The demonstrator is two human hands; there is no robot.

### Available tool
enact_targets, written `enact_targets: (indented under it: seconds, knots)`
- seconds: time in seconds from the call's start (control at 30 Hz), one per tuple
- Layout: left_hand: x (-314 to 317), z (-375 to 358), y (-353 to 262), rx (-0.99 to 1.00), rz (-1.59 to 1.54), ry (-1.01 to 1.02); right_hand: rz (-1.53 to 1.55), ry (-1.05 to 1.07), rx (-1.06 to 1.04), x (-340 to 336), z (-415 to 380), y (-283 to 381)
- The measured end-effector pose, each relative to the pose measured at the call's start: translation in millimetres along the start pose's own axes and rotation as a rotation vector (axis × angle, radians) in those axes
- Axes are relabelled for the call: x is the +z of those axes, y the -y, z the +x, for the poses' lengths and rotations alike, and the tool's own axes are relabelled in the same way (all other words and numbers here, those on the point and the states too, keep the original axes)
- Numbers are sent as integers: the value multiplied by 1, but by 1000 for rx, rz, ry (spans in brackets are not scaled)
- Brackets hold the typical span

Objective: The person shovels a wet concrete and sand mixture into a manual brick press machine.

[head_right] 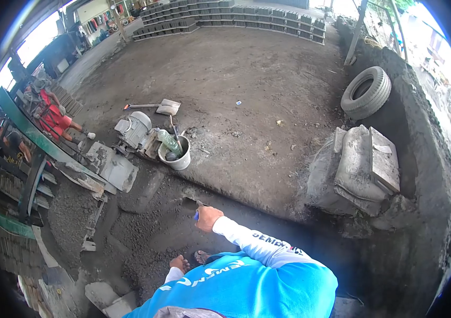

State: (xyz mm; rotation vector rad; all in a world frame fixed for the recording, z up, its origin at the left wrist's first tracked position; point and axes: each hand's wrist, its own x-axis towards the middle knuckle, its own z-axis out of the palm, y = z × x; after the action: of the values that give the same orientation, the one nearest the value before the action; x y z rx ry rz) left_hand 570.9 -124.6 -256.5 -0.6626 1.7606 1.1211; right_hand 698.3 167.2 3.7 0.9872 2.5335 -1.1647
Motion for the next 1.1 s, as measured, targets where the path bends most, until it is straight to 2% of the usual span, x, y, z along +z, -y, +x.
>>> enact_targets:
  seconds: [0.13, 0.3, 0.4, 0.5, 0.53, 0.63, 0.73, 0.87, 1.03, 1.1]
  knots:
    - [-49, 25, 31, -14, 212, -21, 5, -109, 45, -1, 21, 12]
    - [-103, 48, 58, 146, 873, -63, 3, -175, 64, 0, 56, 29]
    - [-121, 59, 55, 180, 997, -59, -22, -186, 65, -8, 70, 51]
    - [-132, 72, 40, 120, 857, -58, -32, -200, 46, -9, 90, 71]
    - [-133, 76, 31, 86, 740, -58, -43, -216, 42, -7, 99, 76]
    - [-129, 90, 5, -115, 113, -1, -64, -227, 43, -14, 112, 102]
    - [-110, 91, -26, -113, -124, 37, -110, -217, 67, -14, 131, 113]
    - [-99, 63, -54, -3, -125, 45, -113, -300, 68, -7, 147, 118]
    - [-114, 63, -42, 11, -76, -3, -131, -300, 57, -8, 147, 124]
    - [-138, 52, -29, 239, 470, 119, -129, -301, 55, -5, 148, 123]
